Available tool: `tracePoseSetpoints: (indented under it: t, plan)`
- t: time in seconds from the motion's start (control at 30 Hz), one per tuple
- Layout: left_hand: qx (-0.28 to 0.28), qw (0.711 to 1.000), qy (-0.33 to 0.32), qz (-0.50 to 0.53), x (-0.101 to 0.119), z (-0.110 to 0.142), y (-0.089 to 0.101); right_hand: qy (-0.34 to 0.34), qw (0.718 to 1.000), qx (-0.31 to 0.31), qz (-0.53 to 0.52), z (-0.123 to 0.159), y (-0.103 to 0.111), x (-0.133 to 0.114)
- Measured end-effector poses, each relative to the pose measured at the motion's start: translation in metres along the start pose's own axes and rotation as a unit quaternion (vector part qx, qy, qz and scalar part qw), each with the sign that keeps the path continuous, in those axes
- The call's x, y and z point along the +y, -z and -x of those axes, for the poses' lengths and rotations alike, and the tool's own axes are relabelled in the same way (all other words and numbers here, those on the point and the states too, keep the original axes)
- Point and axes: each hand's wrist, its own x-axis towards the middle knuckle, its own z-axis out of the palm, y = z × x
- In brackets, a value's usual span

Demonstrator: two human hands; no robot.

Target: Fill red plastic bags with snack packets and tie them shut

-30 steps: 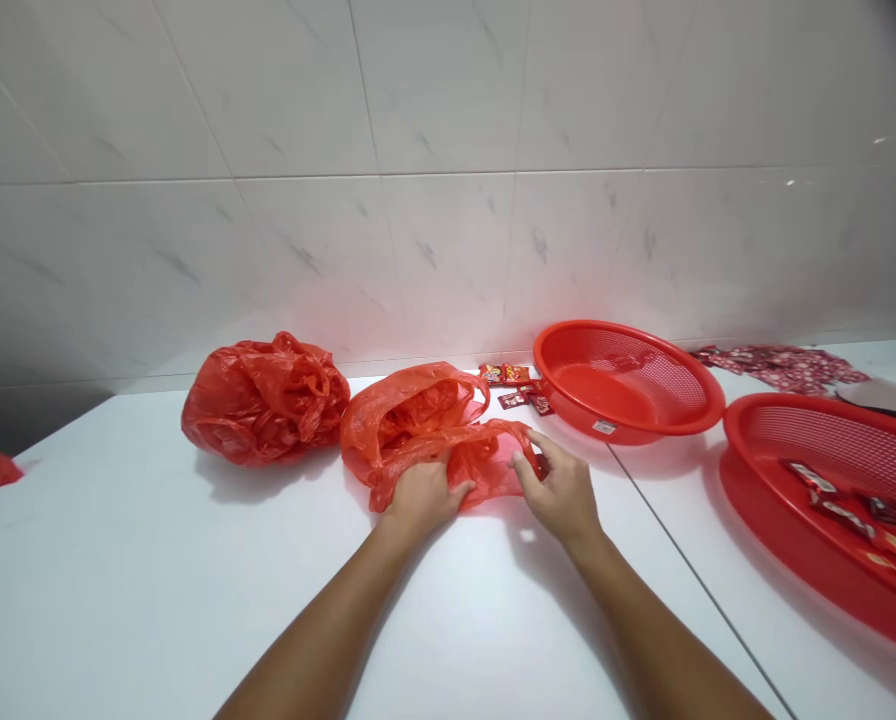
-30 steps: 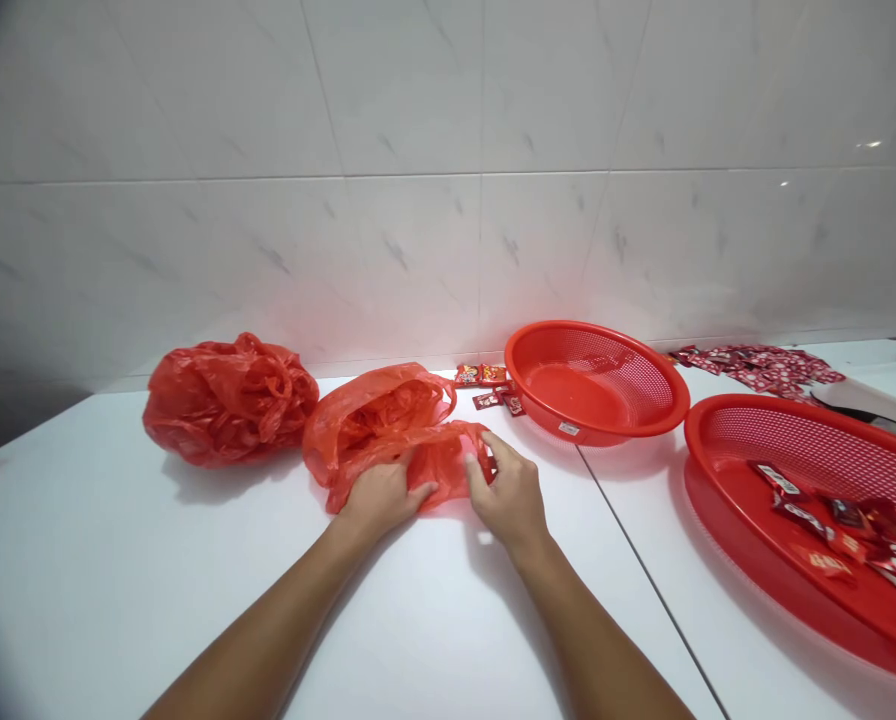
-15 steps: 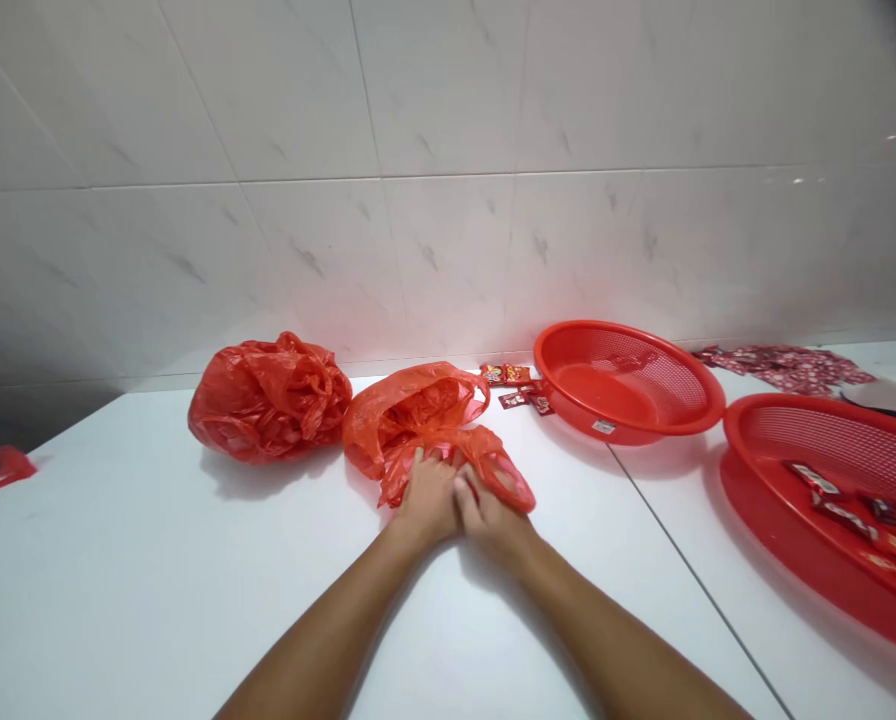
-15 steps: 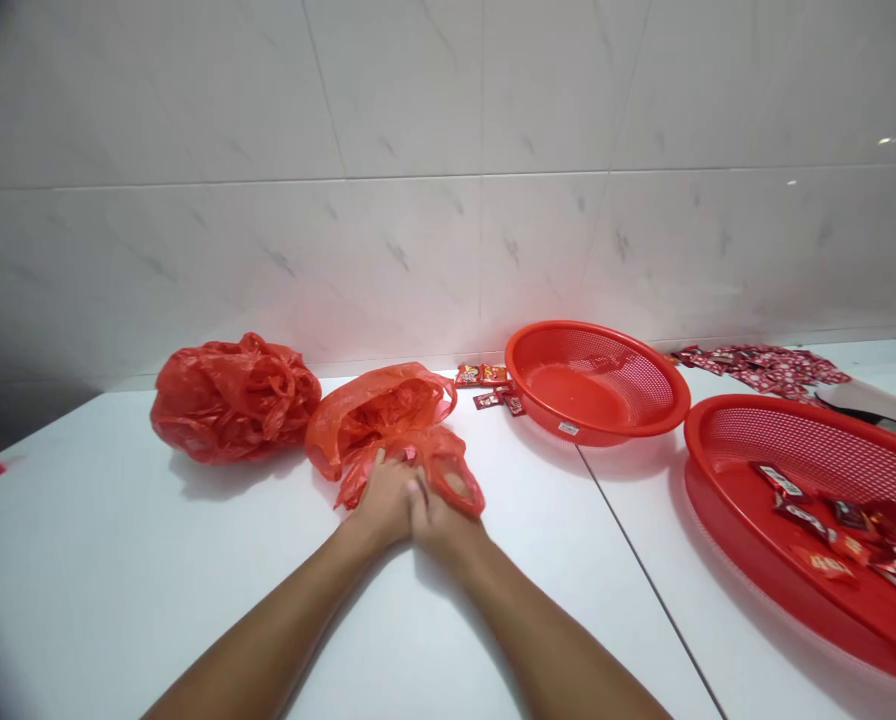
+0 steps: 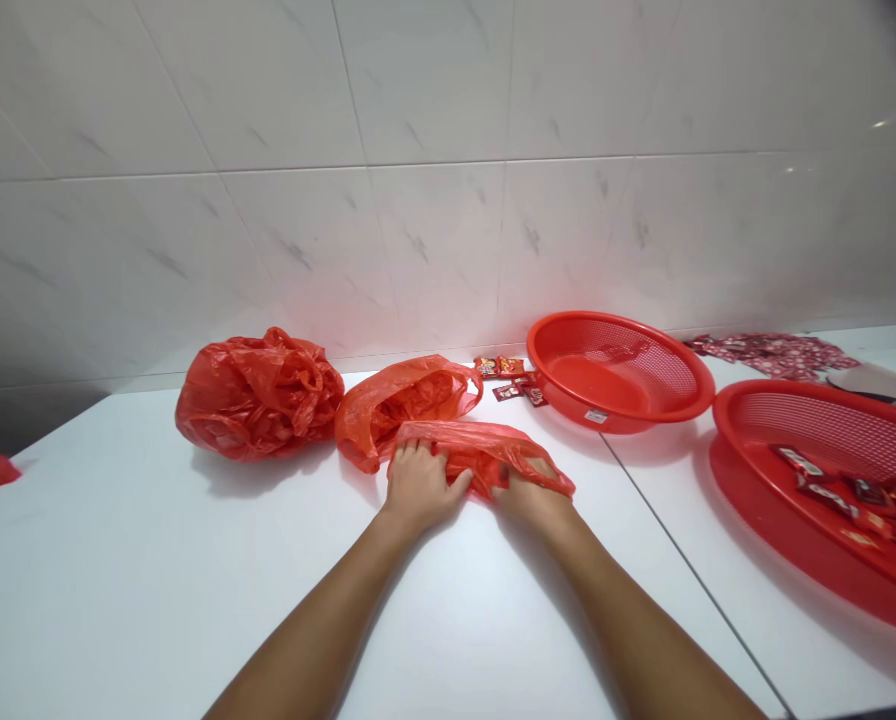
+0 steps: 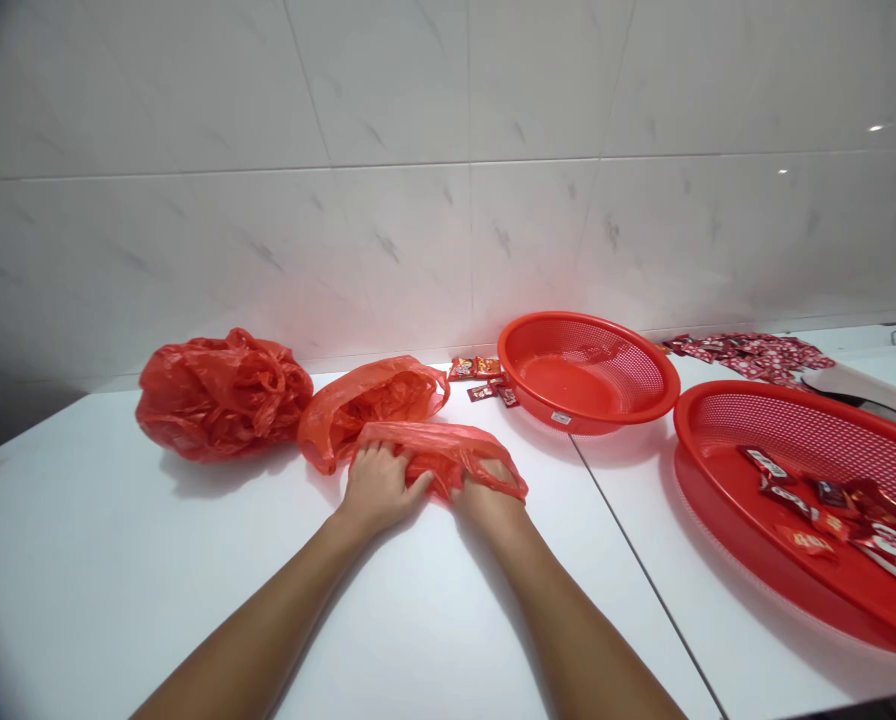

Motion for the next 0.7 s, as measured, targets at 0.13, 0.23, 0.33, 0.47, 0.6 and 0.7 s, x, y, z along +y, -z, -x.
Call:
tracePoseSetpoints:
  t: [0.13,0.23,0.33,0.47,0.6,0.7]
  plan:
    - [-0.027,1.0,-0.001,0.012,-0.008,0.0,-0.007,-0.024,0.996,-0.085,0.019,-0.003,0.006,-0.005]
    - [-0.028,0.999,-0.008,0.023,-0.013,-0.003,-0.009,-0.117,0.984,-0.101,-0.086,-0.01,0.006,-0.008]
    - [-0.035,0.998,-0.035,0.045,-0.013,-0.004,-0.005,-0.18,0.922,-0.134,-0.315,-0.017,0.009,-0.011]
    - [-0.054,0.986,-0.124,0.097,-0.01,-0.004,0.005,-0.022,0.959,-0.121,-0.256,-0.019,0.022,-0.019]
    - [-0.047,0.981,-0.124,0.142,-0.007,-0.004,0.005,0.012,0.981,-0.191,0.005,-0.014,0.033,-0.02]
    - [-0.047,0.989,-0.061,0.127,-0.009,-0.004,-0.001,-0.077,0.947,-0.291,0.11,-0.011,0.036,-0.013]
